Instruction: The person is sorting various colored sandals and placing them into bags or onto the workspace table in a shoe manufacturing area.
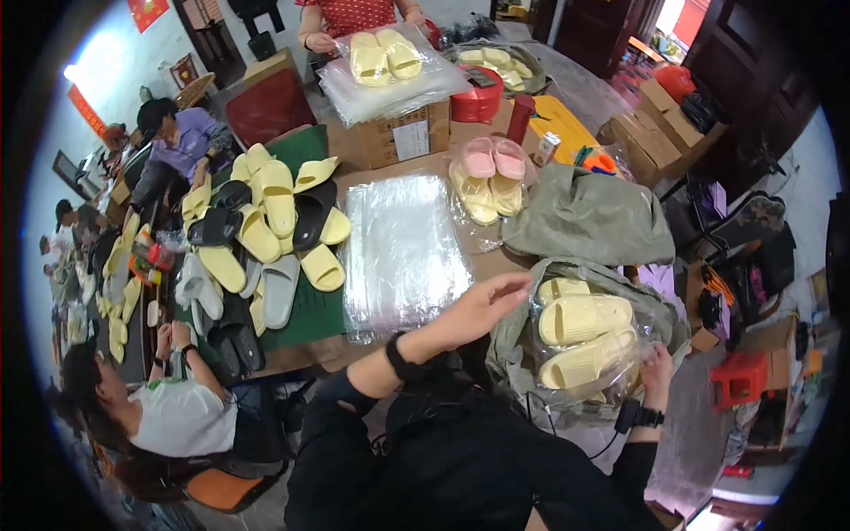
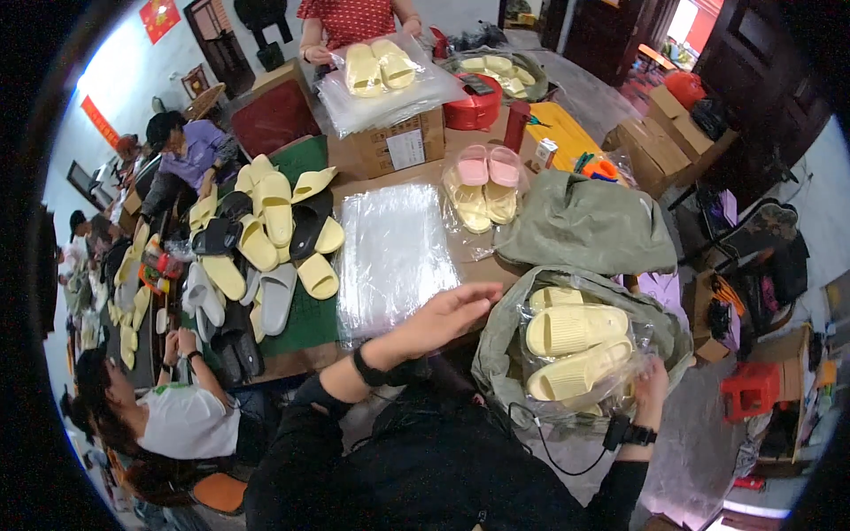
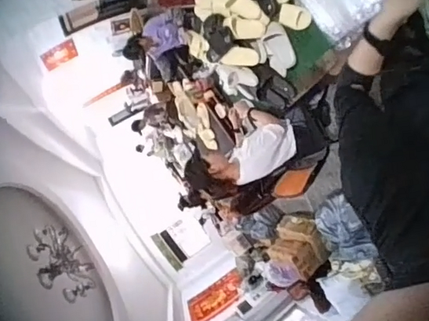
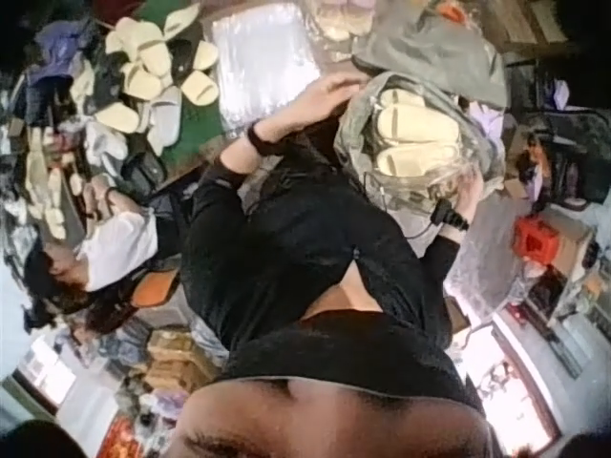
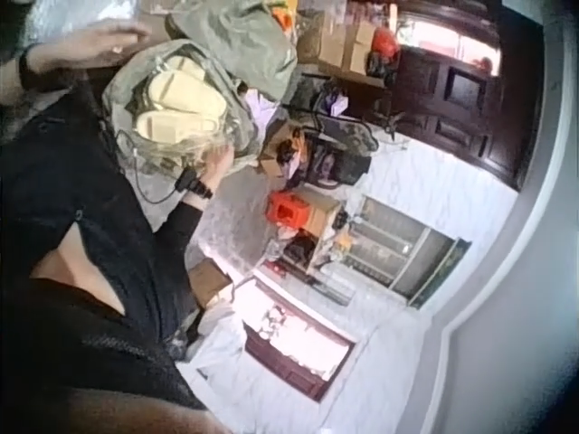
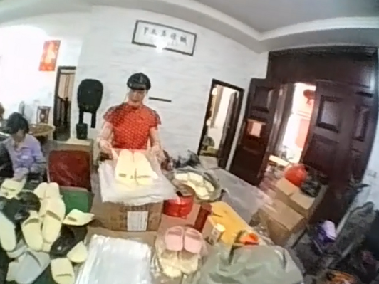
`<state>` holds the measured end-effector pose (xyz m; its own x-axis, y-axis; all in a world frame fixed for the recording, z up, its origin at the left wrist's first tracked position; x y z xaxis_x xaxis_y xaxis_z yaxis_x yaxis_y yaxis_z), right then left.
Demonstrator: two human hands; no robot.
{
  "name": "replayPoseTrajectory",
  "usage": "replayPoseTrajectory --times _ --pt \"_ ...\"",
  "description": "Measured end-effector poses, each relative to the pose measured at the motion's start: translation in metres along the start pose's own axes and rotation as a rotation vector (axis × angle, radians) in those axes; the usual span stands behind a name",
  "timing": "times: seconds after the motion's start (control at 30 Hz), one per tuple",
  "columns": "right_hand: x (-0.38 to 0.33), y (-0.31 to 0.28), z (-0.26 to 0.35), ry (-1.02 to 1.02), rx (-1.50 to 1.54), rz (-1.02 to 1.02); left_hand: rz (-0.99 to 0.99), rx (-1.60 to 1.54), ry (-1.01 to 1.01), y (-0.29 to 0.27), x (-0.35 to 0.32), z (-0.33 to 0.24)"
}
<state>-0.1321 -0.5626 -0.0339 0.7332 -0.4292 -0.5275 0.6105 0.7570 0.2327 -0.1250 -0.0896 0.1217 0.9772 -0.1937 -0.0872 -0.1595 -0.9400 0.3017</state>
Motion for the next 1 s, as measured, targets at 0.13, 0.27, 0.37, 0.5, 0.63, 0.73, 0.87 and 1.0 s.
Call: replayPoseTrajectory --times 0.13,0.27,0.37,0.5,0.63,0.73,0.87,1.0 --pt "0.054 -0.028 -0.021 -0.131 -0.052 -0.305 0.491 -0.088 0.489 -0.001 -0.069 -0.177" --pt "0.026 -0.013 0.001 -0.967 -1.128 -0.692 0.123 -0.843 0.612 -0.006 -0.092 -0.233" --pt "-0.073 0.133 0.015 -0.660 -1.474 -1.007 0.084 -0.784 0.653 -0.035 -0.107 -0.240" --pt "-0.090 0.184 0.042 -1.002 -1.672 -0.876 0.195 -0.751 0.614 -0.052 -0.101 -0.257" --pt "-0.075 0.331 0.044 -1.336 -1.195 -0.047 0.192 -0.692 0.641 -0.057 -0.094 -0.266" --pt "-0.064 0.440 0.016 -1.443 -1.141 0.317 0.173 -0.666 0.683 -0.057 -0.096 -0.263" --pt "-0.044 0.546 -0.023 -1.456 -1.268 0.543 0.076 -0.630 0.799 -0.069 -0.118 -0.266" --pt "-0.034 0.604 -0.082 -1.782 -1.436 0.792 -0.129 -0.549 0.945 -0.062 -0.124 -0.270"
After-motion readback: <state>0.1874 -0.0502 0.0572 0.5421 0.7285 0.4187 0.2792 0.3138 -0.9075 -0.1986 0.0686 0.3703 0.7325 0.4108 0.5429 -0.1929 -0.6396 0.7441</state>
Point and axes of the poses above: each hand's wrist, its own x-axis towards the middle knuckle, its own y-axis out of the palm, z = x × y, the point moved 5 cm from there along x, towards the middle knuckle, and after that the axes turned 12 degrees about -z, right-handed, at the moved point
